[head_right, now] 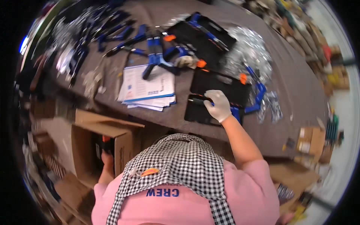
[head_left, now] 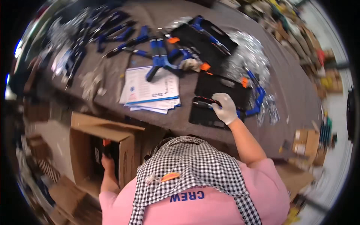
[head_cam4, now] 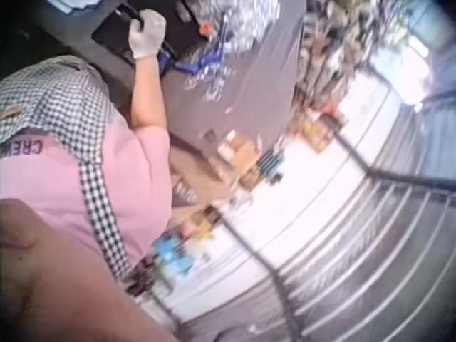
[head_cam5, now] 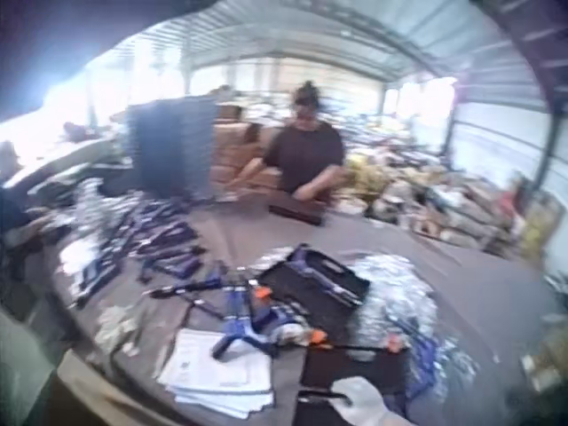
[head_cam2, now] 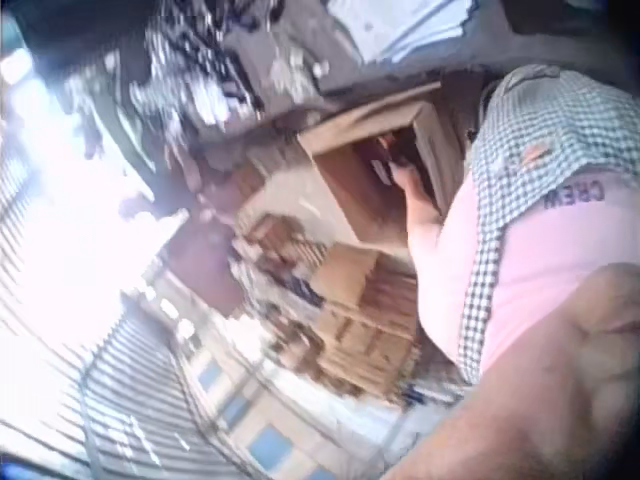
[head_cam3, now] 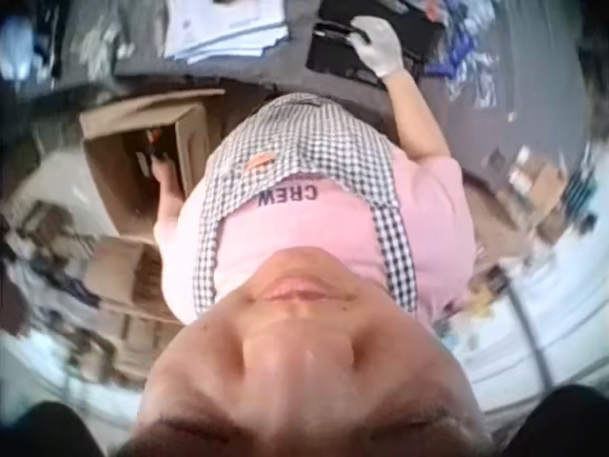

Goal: Packing hand tools and manuals into plastic storage cases and organizing them into boxes.

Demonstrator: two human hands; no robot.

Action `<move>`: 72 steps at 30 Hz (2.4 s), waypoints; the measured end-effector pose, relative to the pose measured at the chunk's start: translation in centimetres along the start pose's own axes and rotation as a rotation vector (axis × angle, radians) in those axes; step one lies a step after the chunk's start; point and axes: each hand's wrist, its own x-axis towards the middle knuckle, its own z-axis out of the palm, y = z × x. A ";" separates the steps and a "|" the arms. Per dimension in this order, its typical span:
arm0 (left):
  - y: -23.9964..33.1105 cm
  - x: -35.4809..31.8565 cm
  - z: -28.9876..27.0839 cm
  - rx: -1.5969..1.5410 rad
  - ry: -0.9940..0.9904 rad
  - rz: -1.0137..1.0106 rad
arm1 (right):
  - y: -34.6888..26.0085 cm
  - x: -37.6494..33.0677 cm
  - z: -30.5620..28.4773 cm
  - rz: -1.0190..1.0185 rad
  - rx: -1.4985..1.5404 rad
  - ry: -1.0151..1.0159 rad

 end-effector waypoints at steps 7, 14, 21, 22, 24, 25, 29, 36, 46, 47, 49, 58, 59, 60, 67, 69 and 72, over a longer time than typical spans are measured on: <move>-6.8 6.9 5.2 0.614 -0.423 0.332 | 6.4 -6.0 -1.7 0.229 -0.195 -0.066; 19.5 8.8 -17.0 0.743 0.389 -0.019 | 14.8 -10.4 -8.5 0.837 -0.386 0.427; 47.8 3.9 -13.5 -0.238 0.229 0.656 | 26.2 -9.2 -12.6 1.403 -0.114 0.432; 52.5 2.2 -10.3 -0.311 -0.020 0.666 | 27.0 -9.3 -13.3 1.421 -0.067 0.363; 62.8 -1.7 -4.0 -0.355 -0.372 0.911 | 28.5 -10.6 -13.5 1.328 -0.171 0.488; 67.8 -4.9 -2.9 -0.247 -0.439 0.900 | 27.5 -10.4 -13.9 1.277 -0.224 0.512; 79.7 -6.7 12.0 -0.123 -0.357 1.100 | 25.5 -14.6 -14.2 0.981 -0.216 0.590; 87.0 -8.6 18.6 0.196 -0.278 0.891 | 30.3 -26.4 -19.1 1.191 -0.524 0.459; 75.6 -11.6 2.9 -0.158 0.122 1.316 | 38.6 -26.5 -23.1 1.200 -0.382 -0.088; 72.1 -12.0 2.2 -0.166 -0.027 1.309 | 37.7 -25.9 -23.1 1.133 -0.431 -0.092; 65.4 -11.6 3.4 0.007 -0.188 1.447 | 39.2 -28.4 -21.7 1.014 -0.429 0.058; 54.4 -11.3 10.1 0.292 -0.238 1.346 | 15.4 -13.0 -17.4 0.037 -0.385 -0.041; 54.5 -11.5 9.7 0.282 -0.235 1.347 | 13.2 -11.9 -14.2 0.090 -0.421 -0.265; 55.1 -11.7 8.9 0.292 -0.173 1.396 | 12.4 -11.9 -10.9 0.040 -0.343 -0.386; 52.2 -10.5 10.8 0.272 -0.430 1.239 | 11.8 -12.9 -3.0 0.046 -0.349 -0.546; 51.8 -10.2 10.9 0.235 -0.388 1.285 | 12.6 -12.8 -2.8 -0.032 -0.347 -0.531; 52.4 -11.0 9.3 0.133 -0.421 1.180 | 13.3 -13.7 -1.8 -0.085 -0.350 -0.510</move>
